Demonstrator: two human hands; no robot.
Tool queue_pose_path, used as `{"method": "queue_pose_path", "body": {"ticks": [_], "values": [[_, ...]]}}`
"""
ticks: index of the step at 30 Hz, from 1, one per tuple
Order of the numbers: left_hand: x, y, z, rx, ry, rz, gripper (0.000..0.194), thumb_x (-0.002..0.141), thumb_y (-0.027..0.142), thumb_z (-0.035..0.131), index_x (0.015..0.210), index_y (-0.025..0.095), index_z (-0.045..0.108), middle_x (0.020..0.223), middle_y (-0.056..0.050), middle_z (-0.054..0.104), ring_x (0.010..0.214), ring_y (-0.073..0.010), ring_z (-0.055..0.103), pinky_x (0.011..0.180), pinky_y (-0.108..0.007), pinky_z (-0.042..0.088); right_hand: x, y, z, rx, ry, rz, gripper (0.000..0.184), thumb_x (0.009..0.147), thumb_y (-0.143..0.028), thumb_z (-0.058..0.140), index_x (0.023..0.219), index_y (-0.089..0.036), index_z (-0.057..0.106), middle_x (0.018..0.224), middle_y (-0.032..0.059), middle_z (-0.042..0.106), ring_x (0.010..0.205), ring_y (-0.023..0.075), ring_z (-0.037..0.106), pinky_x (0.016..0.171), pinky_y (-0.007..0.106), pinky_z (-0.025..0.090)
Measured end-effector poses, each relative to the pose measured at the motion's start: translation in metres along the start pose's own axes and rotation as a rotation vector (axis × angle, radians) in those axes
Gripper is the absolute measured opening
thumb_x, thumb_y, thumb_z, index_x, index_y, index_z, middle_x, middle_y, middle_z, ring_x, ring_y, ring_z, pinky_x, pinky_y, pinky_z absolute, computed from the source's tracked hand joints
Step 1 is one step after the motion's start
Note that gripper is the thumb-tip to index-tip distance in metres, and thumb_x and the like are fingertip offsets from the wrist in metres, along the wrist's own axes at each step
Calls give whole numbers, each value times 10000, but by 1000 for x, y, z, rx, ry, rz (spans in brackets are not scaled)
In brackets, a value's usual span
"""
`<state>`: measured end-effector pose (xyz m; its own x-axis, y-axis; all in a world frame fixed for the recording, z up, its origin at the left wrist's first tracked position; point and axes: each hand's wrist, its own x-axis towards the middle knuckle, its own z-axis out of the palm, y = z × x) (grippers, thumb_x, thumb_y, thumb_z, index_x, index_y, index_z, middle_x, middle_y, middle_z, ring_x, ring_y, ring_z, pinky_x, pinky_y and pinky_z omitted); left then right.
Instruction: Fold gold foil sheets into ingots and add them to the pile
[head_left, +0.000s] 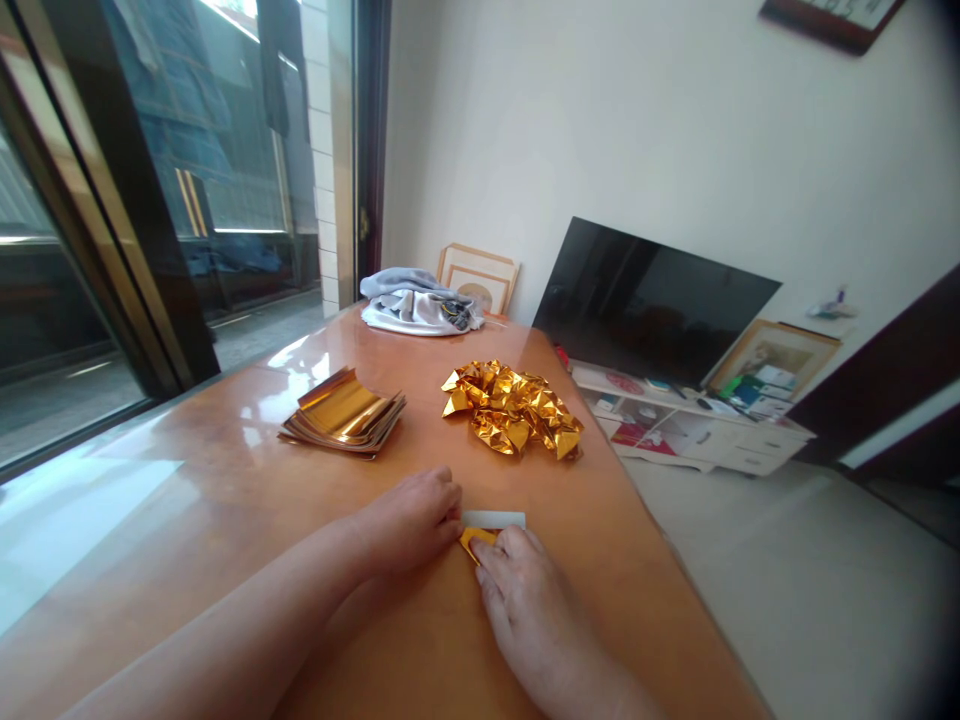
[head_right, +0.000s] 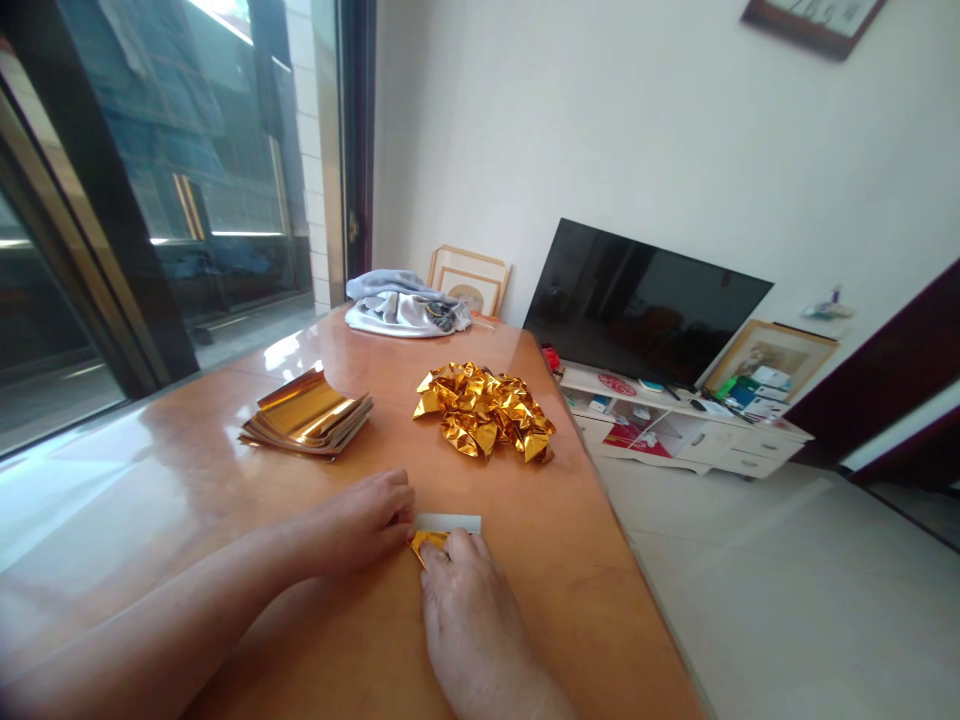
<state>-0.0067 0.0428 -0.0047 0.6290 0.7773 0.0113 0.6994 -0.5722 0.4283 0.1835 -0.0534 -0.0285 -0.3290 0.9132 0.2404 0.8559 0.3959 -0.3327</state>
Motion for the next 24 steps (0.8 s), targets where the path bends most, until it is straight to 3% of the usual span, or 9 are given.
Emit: {"method": "queue_pose_path", "body": {"ticks": [24], "values": [[-2,0,-9,-62,-61,15,125,864,166,476,874,200,595,979,-52,603,888,-190,582,793,-292,469,2,-4,5,-22,26,48,320,984,-161,464,1198,-235,690,960,92,643,939,238,612,832,361,517]]}}
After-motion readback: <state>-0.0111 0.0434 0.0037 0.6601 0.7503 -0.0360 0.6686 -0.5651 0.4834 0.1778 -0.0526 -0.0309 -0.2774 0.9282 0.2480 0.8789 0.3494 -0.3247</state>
